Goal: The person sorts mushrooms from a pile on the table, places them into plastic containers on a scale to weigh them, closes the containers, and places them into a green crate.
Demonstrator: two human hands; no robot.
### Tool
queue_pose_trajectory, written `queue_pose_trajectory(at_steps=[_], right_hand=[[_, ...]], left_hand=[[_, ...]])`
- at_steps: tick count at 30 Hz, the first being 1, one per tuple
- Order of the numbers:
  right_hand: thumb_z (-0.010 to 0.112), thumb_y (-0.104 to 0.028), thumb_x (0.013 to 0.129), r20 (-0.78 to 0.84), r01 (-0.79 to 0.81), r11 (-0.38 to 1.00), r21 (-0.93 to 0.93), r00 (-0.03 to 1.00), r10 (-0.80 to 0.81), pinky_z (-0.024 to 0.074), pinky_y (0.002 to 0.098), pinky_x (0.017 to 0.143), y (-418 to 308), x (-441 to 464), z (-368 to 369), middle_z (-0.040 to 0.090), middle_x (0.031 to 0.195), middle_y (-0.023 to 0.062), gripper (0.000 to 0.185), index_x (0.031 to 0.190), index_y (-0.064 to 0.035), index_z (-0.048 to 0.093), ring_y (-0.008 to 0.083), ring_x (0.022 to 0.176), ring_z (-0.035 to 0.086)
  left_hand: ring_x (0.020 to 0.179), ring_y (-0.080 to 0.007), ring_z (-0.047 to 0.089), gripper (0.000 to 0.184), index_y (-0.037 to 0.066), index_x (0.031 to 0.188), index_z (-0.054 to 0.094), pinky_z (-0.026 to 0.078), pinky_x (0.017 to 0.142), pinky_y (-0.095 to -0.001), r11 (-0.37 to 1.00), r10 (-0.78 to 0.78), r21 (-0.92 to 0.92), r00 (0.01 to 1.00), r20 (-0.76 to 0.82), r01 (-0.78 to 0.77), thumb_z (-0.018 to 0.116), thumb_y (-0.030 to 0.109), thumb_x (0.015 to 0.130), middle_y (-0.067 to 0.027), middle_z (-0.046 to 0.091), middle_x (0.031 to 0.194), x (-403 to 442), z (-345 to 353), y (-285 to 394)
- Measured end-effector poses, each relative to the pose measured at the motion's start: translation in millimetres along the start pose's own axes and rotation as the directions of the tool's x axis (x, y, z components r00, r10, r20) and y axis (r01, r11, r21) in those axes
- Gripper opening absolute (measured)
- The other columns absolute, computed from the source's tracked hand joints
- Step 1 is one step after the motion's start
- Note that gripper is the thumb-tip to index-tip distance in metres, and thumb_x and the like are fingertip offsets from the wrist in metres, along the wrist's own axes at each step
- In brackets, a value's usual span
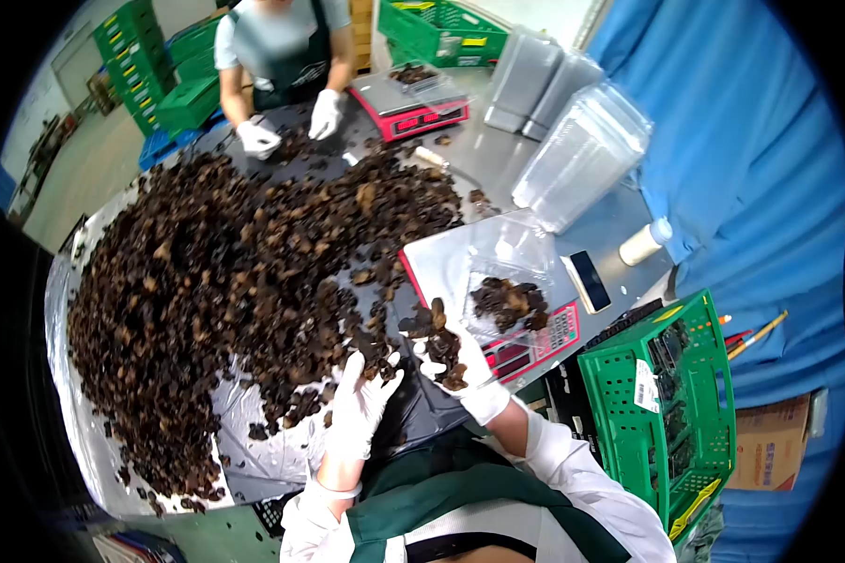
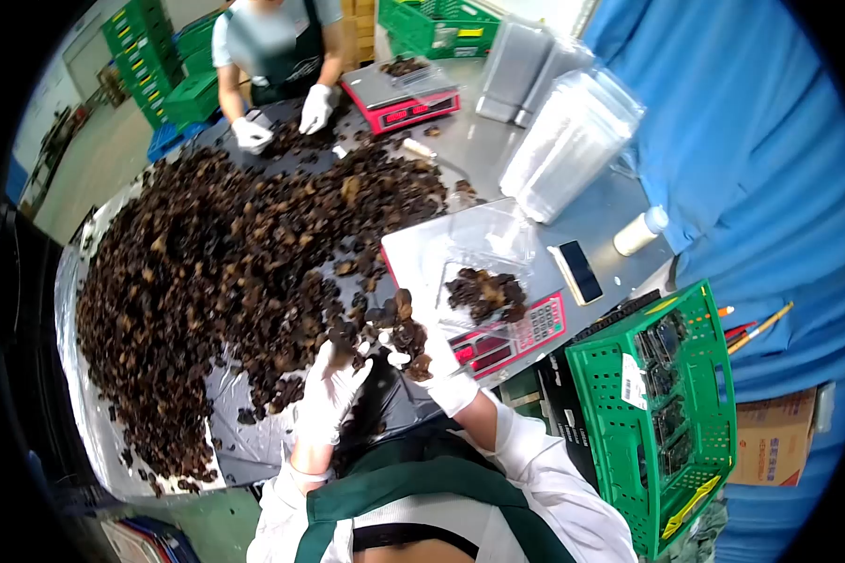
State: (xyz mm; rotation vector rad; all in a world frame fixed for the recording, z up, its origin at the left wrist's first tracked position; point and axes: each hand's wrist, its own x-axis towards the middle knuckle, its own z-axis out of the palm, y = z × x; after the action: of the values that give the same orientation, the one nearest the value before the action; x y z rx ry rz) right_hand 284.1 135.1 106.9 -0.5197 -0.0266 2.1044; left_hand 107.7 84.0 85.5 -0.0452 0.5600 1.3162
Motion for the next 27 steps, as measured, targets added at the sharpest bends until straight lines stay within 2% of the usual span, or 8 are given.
queue_pose_trajectory(at_steps=[3, 7, 13, 14, 19, 23, 26, 27], right_hand=[[0.036, -0.032, 0.101, -0.005, 0.142, 0.983, -0.120, 0.990, -0.144, 0.0479, 0.0236, 0.045, -65, -17, 19, 0.066, 0.092, 0.0166, 0.039, 0.116, -0.0005, 0.054, 0.0199, 0.065, 0.063], [0.039, -0.025, 0.101, 0.141, 0.361, 0.818, -0.447, 0.932, -0.334, 0.0528, 0.0338, 0.087, -141, -22, -1, 0.062, 0.115, 0.0099, 0.037, 0.128, -0.0023, 0.049, 0.0198, 0.102, 0.063], [0.051, -0.024, 0.096, 0.077, 0.201, 0.839, -0.506, 0.979, -0.189, 0.0533, 0.0268, 0.073, -202, -11, -41, 0.066, 0.098, 0.0084, 0.034, 0.119, 0.0005, 0.055, 0.0152, 0.084, 0.064], [0.051, -0.025, 0.096, 0.038, 0.194, 0.826, -0.529, 0.978, -0.206, 0.0535, 0.0273, 0.075, -202, -12, -32, 0.066, 0.099, 0.0087, 0.035, 0.120, 0.0006, 0.054, 0.0158, 0.085, 0.064], [0.052, -0.024, 0.097, 0.090, 0.100, 0.881, -0.463, 0.994, -0.065, 0.0529, 0.0277, 0.081, -189, -12, -9, 0.064, 0.107, 0.0074, 0.030, 0.116, -0.0014, 0.058, 0.0154, 0.094, 0.063], [0.050, -0.022, 0.097, 0.054, 0.053, 0.795, -0.604, 0.998, -0.026, 0.0504, 0.0285, 0.079, -185, -5, -13, 0.064, 0.108, 0.0060, 0.031, 0.118, -0.0008, 0.058, 0.0156, 0.094, 0.060], [0.053, -0.021, 0.095, 0.381, 0.408, 0.130, -0.904, 0.905, -0.190, 0.0479, 0.0304, 0.082, -194, 2, -16, 0.065, 0.105, 0.0096, 0.030, 0.112, 0.0018, 0.060, 0.0196, 0.090, 0.060], [0.053, -0.021, 0.095, 0.381, 0.406, 0.132, -0.904, 0.906, -0.183, 0.0479, 0.0304, 0.082, -197, 0, -15, 0.065, 0.105, 0.0096, 0.030, 0.112, 0.0018, 0.060, 0.0196, 0.090, 0.060]], left_hand=[[0.104, -0.0274, 0.062, 0.026, 0.006, 0.115, 0.058, 0.054, 0.086, -0.0470, 0.997, -0.042, 0.075, 0.995, 0.089, 0.035, 0.054, 0.023, 0.095, -0.0108, 0.065, 0.110, 27, 42, -24], [0.103, -0.0226, 0.062, 0.030, 0.005, 0.120, 0.055, 0.053, 0.088, -0.0407, 0.990, -0.095, 0.120, 0.972, 0.214, 0.070, 0.051, 0.024, 0.096, -0.0103, 0.062, 0.115, 56, 85, -56], [0.106, -0.0185, 0.055, 0.040, 0.005, 0.125, 0.053, 0.041, 0.100, -0.0392, 0.857, 0.029, 0.508, 0.993, 0.116, -0.084, 0.055, 0.031, 0.095, -0.0063, 0.057, 0.118, 86, 89, -96], [0.107, -0.0193, 0.054, 0.040, 0.004, 0.127, 0.052, 0.041, 0.099, -0.0370, 0.572, 0.124, 0.770, 0.958, 0.260, -0.283, 0.057, 0.024, 0.093, -0.0082, 0.057, 0.119, 85, 97, -97], [0.106, -0.0191, 0.057, 0.050, 0.005, 0.136, 0.045, 0.048, 0.089, -0.0315, 0.055, 0.256, 0.852, 0.832, 0.492, -0.521, 0.061, 0.010, 0.089, -0.0129, 0.058, 0.120, 84, 131, -110], [0.095, -0.0163, 0.062, 0.041, 0.002, 0.126, 0.054, 0.050, 0.083, -0.0288, -0.100, 0.323, 0.823, 0.764, 0.559, -0.559, 0.063, 0.005, 0.086, -0.0124, 0.061, 0.116, 99, 122, -112], [0.089, -0.0121, 0.060, 0.029, 0.002, 0.115, 0.057, 0.049, 0.081, -0.0249, 0.223, 0.344, 0.863, 0.865, 0.366, -0.454, 0.057, -0.001, 0.086, -0.0059, 0.062, 0.106, 81, 128, -99], [0.091, -0.0121, 0.059, 0.027, 0.002, 0.113, 0.057, 0.048, 0.082, -0.0246, 0.224, 0.381, 0.840, 0.838, 0.390, -0.493, 0.056, -0.002, 0.086, -0.0051, 0.062, 0.104, 84, 114, -91]])
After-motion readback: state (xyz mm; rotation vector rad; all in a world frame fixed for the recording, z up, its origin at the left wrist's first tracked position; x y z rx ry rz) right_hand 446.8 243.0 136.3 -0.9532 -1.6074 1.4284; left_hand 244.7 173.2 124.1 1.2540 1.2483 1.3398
